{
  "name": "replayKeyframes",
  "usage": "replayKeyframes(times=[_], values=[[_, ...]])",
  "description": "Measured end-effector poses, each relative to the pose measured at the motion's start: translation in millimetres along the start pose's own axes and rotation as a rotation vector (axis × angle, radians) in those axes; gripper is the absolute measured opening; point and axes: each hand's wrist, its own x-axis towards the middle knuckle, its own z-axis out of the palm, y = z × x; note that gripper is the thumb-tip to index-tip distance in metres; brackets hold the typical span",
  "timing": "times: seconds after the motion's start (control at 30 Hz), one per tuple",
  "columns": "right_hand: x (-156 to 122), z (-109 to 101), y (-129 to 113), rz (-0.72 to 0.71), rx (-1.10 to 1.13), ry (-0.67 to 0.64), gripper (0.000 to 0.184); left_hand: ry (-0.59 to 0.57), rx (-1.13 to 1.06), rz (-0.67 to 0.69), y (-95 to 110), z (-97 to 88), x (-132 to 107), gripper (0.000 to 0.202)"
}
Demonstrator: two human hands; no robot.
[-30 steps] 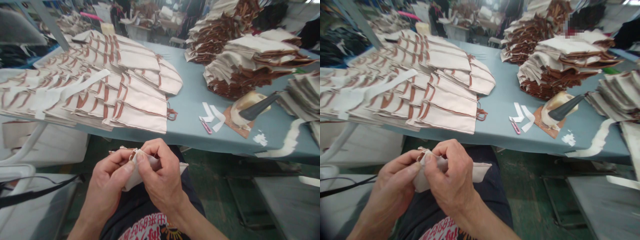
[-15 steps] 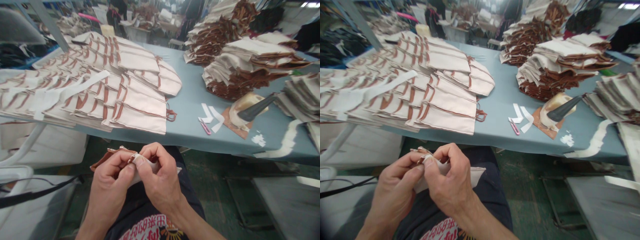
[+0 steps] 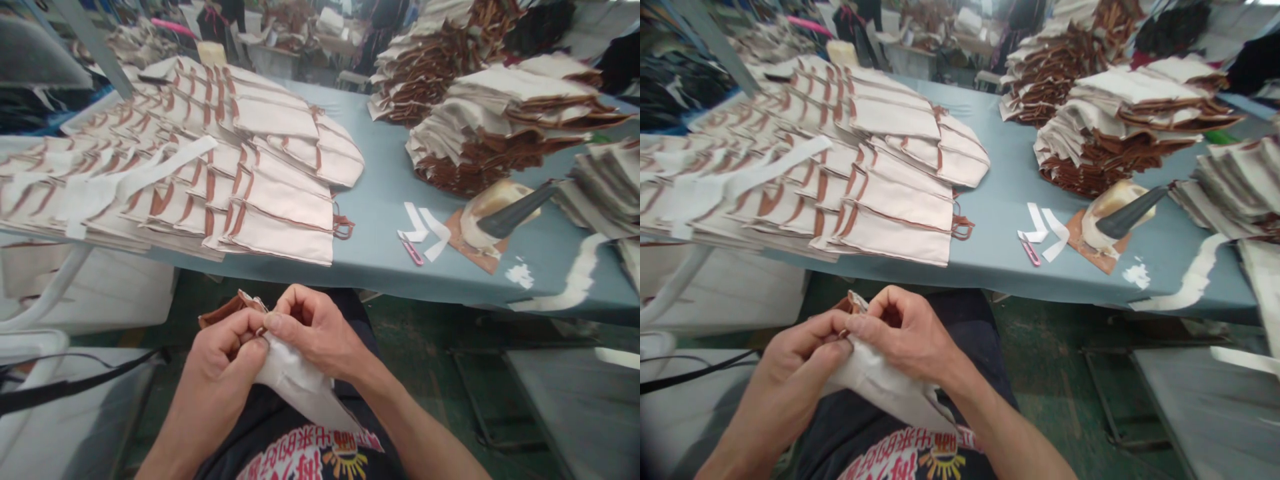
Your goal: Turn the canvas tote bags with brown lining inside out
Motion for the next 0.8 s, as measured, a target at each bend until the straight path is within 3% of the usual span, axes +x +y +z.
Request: replayKeyframes(times=[0.2, 0.37, 0.47, 0.6, 0.7, 0.8], values=[[12.6, -5.9, 4.1, -0.168, -0.116, 0.07, 0.058, -0.151, -0.089, -0.103, 3.6, -2.0, 5.2, 0.019], [9.8, -23.1, -9.5, -0.396, -0.154, 0.188, 0.045, -0.216, -0.032, -0.003, 17.4, -8.0, 10.4, 0.02], [0.9, -30.7, -30.5, -0.505, -0.307, 0.054, 0.017, -0.268, 0.045, 0.066, 32.3, -13.2, 14.7, 0.023], [-0.4, -32.3, -54.5, -0.59, -0.482, -0.215, 0.037, -0.293, 0.168, 0.198, 51.0, -17.5, 18.8, 0.025], [6.4, -33.6, -60.6, -0.636, -0.646, -0.276, 0.024, -0.262, 0.261, 0.299, 57.1, -18.7, 17.8, 0.025], [9.8, -35.5, -60.9, -0.569, -0.77, -0.295, 0.006, -0.222, 0.318, 0.333, 55.1, -18.2, 13.1, 0.023]])
